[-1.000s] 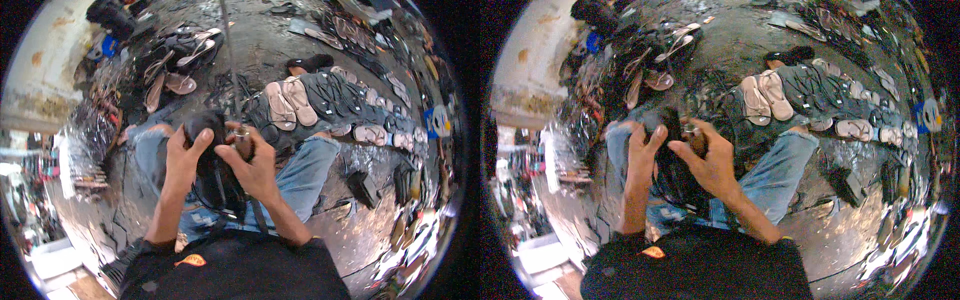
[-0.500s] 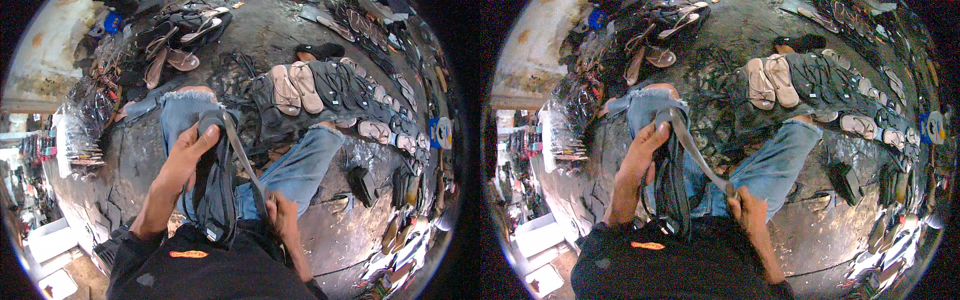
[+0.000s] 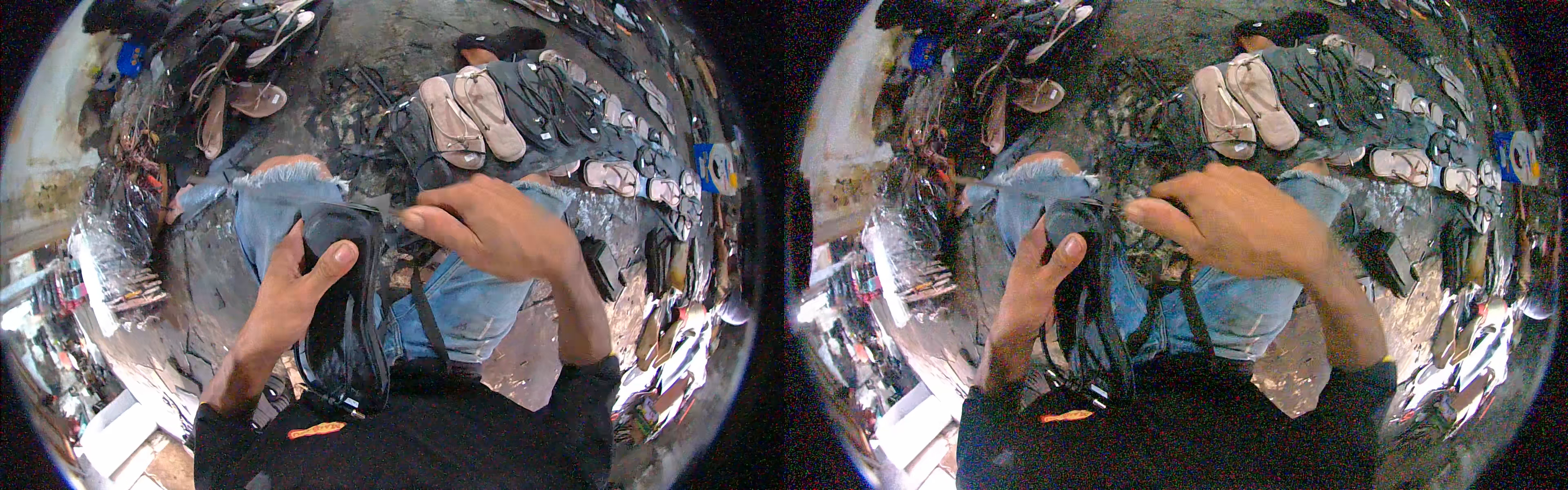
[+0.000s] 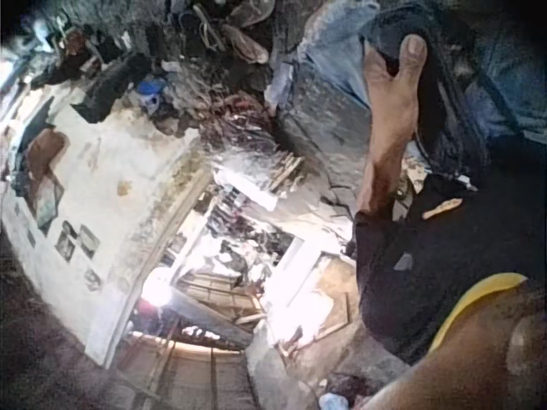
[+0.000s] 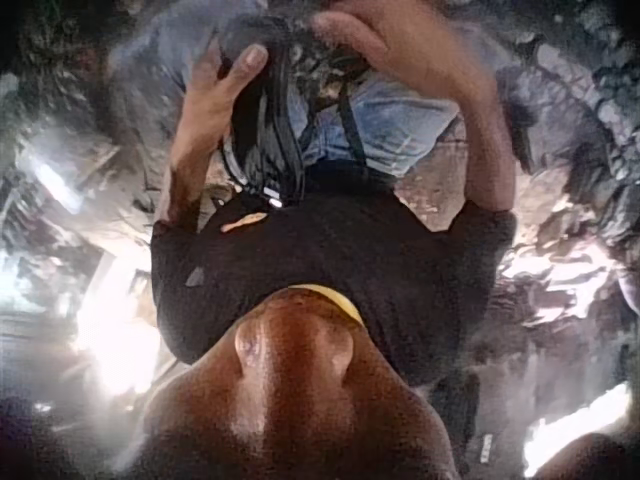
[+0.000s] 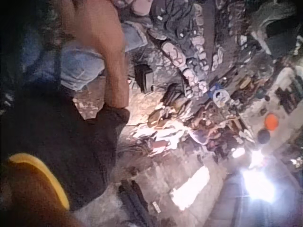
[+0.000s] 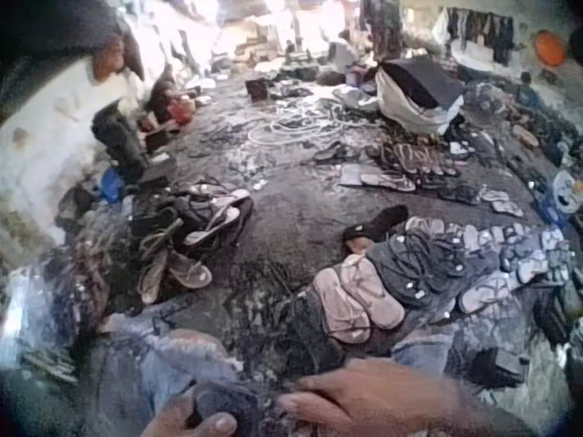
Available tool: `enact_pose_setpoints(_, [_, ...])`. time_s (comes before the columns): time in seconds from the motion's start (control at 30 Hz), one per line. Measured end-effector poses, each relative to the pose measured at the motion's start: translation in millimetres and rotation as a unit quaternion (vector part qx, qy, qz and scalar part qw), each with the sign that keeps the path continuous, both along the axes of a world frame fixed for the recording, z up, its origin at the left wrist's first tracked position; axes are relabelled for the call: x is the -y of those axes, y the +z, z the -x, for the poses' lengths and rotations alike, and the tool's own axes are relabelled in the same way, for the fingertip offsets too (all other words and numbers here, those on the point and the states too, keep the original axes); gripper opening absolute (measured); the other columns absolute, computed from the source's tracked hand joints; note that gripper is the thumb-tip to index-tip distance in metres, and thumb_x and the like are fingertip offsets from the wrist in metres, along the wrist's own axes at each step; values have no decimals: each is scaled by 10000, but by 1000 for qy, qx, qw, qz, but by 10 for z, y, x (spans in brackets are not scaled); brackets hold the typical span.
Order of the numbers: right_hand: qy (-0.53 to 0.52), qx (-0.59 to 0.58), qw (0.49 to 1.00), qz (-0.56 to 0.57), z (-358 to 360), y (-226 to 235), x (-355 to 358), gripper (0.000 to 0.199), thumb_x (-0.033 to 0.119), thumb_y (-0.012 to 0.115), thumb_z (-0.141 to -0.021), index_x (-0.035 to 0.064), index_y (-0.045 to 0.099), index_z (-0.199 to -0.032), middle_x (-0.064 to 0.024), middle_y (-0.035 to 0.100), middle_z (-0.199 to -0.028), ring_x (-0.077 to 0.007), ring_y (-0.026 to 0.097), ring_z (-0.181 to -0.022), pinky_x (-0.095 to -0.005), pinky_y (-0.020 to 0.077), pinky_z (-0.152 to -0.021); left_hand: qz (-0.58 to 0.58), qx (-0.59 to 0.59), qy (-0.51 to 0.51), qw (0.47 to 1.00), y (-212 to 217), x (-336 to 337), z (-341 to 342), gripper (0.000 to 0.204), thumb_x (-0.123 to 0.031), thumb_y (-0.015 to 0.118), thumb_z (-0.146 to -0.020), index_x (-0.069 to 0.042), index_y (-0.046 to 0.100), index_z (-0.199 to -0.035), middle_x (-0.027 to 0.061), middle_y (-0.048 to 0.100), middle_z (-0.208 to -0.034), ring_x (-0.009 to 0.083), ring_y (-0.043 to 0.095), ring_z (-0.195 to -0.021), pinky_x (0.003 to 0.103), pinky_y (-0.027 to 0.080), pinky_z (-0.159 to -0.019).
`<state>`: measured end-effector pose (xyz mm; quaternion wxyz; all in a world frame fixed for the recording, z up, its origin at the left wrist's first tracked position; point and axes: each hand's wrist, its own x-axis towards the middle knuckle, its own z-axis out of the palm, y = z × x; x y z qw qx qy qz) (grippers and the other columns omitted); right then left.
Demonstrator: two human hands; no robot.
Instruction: The person sits on the floor and repeatedly picks up sandals, using a knife to scrape or clean the soles and straps. They handle multiple sandals one at a time, turning them over and scraping different surfaces before placing them back on the floor.
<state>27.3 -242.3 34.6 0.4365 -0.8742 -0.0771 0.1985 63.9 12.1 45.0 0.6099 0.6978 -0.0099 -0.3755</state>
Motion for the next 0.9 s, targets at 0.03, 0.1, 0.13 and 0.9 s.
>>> enact_pose_setpoints(0.03, [25,0,1000,-13,-130,17,22,537,508,457,-1043,31,703,-1034,-268,692,-836,-471,672,-815,-565,510,-745,-5,-1,-9,1000,-2,9,-2,507,-332,719,-971,-7,558,-1326,46,642,-1194,137,578,-1091,318,455,-1006])
enact_pose_setpoints(0.1, [-1,-13,998,-60,-380,-150,-54,509,469,478,-1052,-1,669,-1093,-184,655,-779,-308,625,-737,-448,500,-721,-15,8,-14,1000,31,47,-22,499,-305,712,-974,-11,547,-1341,53,636,-1208,142,579,-1097,320,453,-1010])
enact_pose_setpoints(0.13, [-12,-17,996,-83,-462,-291,-63,498,450,488,-1057,-16,652,-1123,-142,637,-751,-226,602,-698,-389,495,-709,-21,17,-9,1000,82,71,-38,493,-290,702,-978,-12,539,-1351,59,633,-1216,146,579,-1103,320,450,-1014])
enact_pose_setpoints(0.9, [-385,101,917,-28,2005,-929,-708,435,505,545,-1012,75,599,-966,-188,589,-667,-403,623,-611,-465,461,-557,297,-106,205,927,-161,399,285,255,-136,702,-967,-62,645,-1204,72,726,-1137,218,717,-1024,415,606,-899])
